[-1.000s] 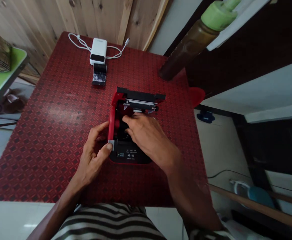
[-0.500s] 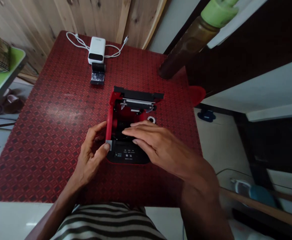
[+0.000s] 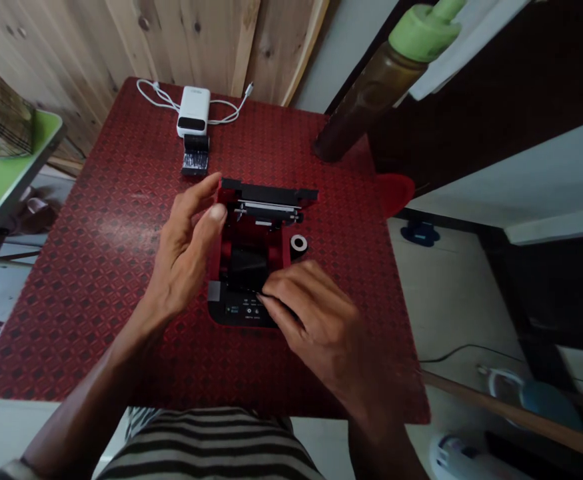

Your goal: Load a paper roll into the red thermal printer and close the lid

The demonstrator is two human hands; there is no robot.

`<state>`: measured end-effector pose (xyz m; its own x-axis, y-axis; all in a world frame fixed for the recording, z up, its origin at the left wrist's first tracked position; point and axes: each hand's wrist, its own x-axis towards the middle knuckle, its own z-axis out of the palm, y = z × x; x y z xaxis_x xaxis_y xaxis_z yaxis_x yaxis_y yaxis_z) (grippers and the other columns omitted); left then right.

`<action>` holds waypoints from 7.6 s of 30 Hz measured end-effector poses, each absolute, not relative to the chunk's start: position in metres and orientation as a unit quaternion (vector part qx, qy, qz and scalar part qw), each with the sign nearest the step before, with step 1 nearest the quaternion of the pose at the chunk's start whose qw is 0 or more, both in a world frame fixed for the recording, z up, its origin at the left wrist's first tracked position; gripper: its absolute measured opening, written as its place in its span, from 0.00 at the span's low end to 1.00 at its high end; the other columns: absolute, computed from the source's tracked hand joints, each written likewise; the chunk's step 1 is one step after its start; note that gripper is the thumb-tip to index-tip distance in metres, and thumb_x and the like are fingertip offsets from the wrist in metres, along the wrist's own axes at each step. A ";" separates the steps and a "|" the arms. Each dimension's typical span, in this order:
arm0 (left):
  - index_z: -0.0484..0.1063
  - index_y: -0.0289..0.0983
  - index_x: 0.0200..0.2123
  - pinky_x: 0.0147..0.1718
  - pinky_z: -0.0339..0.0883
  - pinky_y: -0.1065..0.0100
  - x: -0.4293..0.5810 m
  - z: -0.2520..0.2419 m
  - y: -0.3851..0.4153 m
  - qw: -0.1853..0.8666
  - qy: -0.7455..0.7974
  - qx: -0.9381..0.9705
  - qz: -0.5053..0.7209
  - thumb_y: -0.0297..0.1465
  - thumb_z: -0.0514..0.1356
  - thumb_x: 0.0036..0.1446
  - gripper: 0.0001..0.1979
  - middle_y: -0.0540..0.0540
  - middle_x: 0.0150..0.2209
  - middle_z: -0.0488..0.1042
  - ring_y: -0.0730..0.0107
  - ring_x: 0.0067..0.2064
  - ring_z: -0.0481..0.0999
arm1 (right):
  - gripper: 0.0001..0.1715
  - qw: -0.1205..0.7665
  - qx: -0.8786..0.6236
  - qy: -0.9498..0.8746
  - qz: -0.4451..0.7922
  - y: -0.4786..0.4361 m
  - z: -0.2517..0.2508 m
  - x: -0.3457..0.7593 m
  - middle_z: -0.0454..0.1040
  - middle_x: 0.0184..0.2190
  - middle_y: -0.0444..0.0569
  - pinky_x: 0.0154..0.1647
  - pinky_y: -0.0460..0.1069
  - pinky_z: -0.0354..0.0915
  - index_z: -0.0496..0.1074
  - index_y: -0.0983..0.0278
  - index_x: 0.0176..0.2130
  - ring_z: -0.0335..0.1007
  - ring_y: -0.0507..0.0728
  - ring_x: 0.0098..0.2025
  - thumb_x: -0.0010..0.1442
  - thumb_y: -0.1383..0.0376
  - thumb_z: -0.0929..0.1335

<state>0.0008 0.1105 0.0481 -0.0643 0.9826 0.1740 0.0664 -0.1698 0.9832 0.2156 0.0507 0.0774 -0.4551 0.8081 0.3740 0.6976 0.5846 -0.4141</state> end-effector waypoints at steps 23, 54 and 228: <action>0.80 0.45 0.66 0.69 0.78 0.48 0.001 0.032 0.059 0.593 0.512 0.392 0.482 0.40 0.72 0.67 0.26 0.42 0.69 0.81 0.46 0.68 0.82 | 0.04 0.293 -0.511 -0.806 0.056 0.022 0.062 0.212 0.89 0.59 0.57 0.66 0.62 0.79 0.76 0.60 0.50 0.87 0.64 0.63 0.77 0.68 0.71; 0.82 0.53 0.68 0.77 0.66 0.42 -0.008 0.022 0.037 0.602 0.525 0.365 0.478 0.38 0.73 0.68 0.26 0.47 0.70 0.80 0.43 0.74 0.76 | 0.28 0.388 -0.630 -0.659 0.134 -0.024 -0.012 0.208 0.87 0.57 0.59 0.50 0.60 0.87 0.69 0.58 0.71 0.89 0.66 0.54 0.80 0.51 0.69; 0.84 0.44 0.42 0.64 0.73 0.56 0.001 0.050 0.101 0.396 0.497 0.531 0.561 0.44 0.69 0.75 0.11 0.44 0.57 0.85 0.54 0.67 0.79 | 0.11 0.301 -0.446 -0.842 -0.039 0.025 0.064 0.207 0.88 0.48 0.56 0.59 0.57 0.79 0.83 0.68 0.51 0.83 0.63 0.55 0.75 0.78 0.70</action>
<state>0.0006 0.1015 0.0495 -0.1235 0.9714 0.2029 0.0835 -0.1935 0.9775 0.2069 0.0247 0.0639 -0.4204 0.7279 0.5417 0.7751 0.5984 -0.2027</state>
